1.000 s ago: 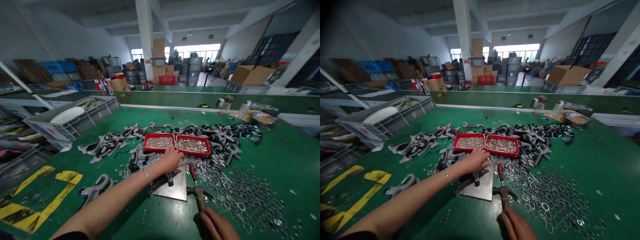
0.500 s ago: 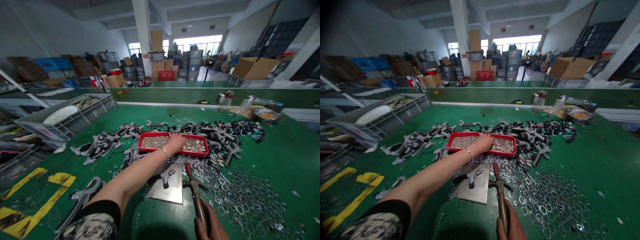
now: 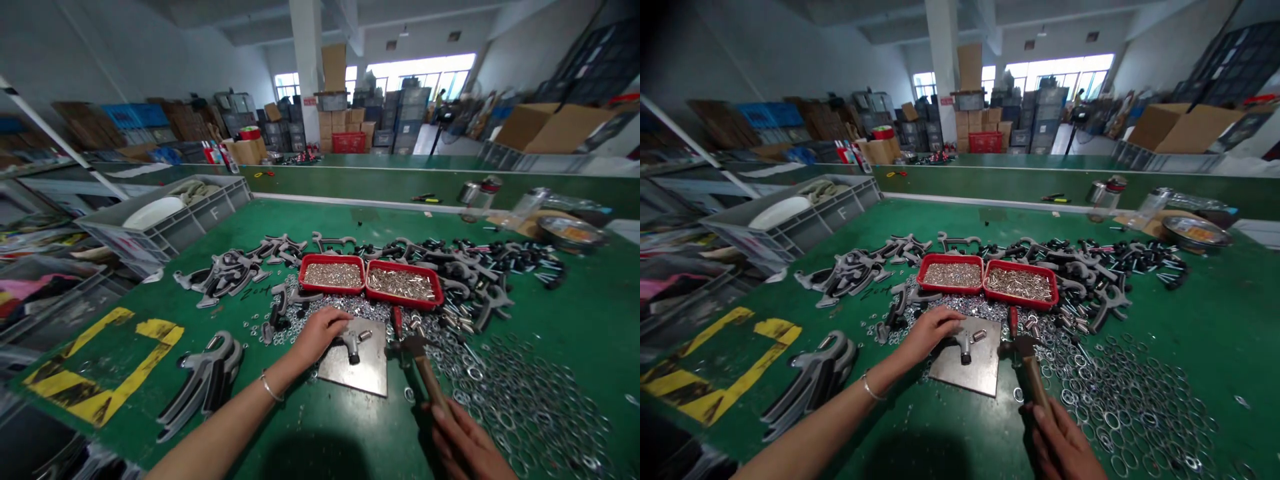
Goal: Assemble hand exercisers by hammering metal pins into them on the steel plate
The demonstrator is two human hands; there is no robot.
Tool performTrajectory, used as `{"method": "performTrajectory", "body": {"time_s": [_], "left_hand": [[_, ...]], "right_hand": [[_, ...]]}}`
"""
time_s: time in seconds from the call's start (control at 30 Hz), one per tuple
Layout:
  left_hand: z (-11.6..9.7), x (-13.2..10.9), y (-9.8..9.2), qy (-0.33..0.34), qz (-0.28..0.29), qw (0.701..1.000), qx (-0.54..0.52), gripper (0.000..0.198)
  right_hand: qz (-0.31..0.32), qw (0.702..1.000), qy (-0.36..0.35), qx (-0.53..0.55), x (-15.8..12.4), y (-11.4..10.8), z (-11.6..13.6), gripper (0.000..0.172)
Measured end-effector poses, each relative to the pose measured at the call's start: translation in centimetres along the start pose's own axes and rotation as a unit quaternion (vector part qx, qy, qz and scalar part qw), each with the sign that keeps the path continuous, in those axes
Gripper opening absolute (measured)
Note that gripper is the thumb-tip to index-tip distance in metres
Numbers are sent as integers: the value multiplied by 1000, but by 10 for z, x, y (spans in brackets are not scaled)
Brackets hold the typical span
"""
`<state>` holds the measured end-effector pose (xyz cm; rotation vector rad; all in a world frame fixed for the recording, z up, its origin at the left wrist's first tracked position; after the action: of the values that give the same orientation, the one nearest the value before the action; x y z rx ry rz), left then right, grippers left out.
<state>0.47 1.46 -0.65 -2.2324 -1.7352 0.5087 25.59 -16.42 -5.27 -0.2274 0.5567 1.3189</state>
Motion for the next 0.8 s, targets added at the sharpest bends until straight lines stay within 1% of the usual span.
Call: {"method": "performTrajectory", "body": {"time_s": [0.03, 0.1, 0.17, 0.23, 0.3, 0.37, 0.47, 0.53, 0.6, 0.7, 0.8], "left_hand": [[1, -1, -1, -1, -5, 1000, 5, 15], [-1, 1, -2, -6, -8, 1000, 18, 13], [-6, 5, 0, 3, 1, 998, 65, 15], [-10, 8, 4, 24, 10, 990, 142, 21], [-12, 10, 8, 37, 16, 981, 188, 25], [-11, 11, 8, 38, 19, 985, 167, 23], [-6, 13, 1, 4, 25, 999, 32, 13], [-5, 11, -5, -21, 25, 998, -51, 16], [-6, 6, -7, -30, 37, 995, -85, 19], [-8, 1, -4, -42, 51, 996, -67, 23], [-8, 3, 0, -30, 23, 999, 31, 20]], "right_hand": [[-9, 1000, -7, -23, -1, 3, 11, 63], [-2, 996, -34, -76, 1, 12, 33, 64], [36, 986, -87, -140, 8, 23, 54, 54], [83, 971, -121, -189, 16, 32, 61, 43], [111, 968, -110, -197, 25, 36, 53, 39], [115, 975, -90, -166, 32, 36, 38, 39], [108, 984, -94, -104, 36, 34, 19, 39], [90, 988, -95, -77, 35, 31, 11, 40], [67, 993, -83, -59, 33, 27, 5, 45], [53, 995, -66, -46, 30, 25, -1, 52], [42, 995, -73, -49, 29, 25, -2, 54]]}}
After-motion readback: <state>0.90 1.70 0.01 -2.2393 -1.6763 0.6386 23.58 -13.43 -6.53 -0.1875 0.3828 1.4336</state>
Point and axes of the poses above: each hand's wrist, its own x-axis towards the middle knuckle, its own y-axis out of the palm, z = x × y, the point moved 6 cm from there along x, towards the middle knuckle, and after that the axes turned 10 degrees about -y, right-handed, at the moved point
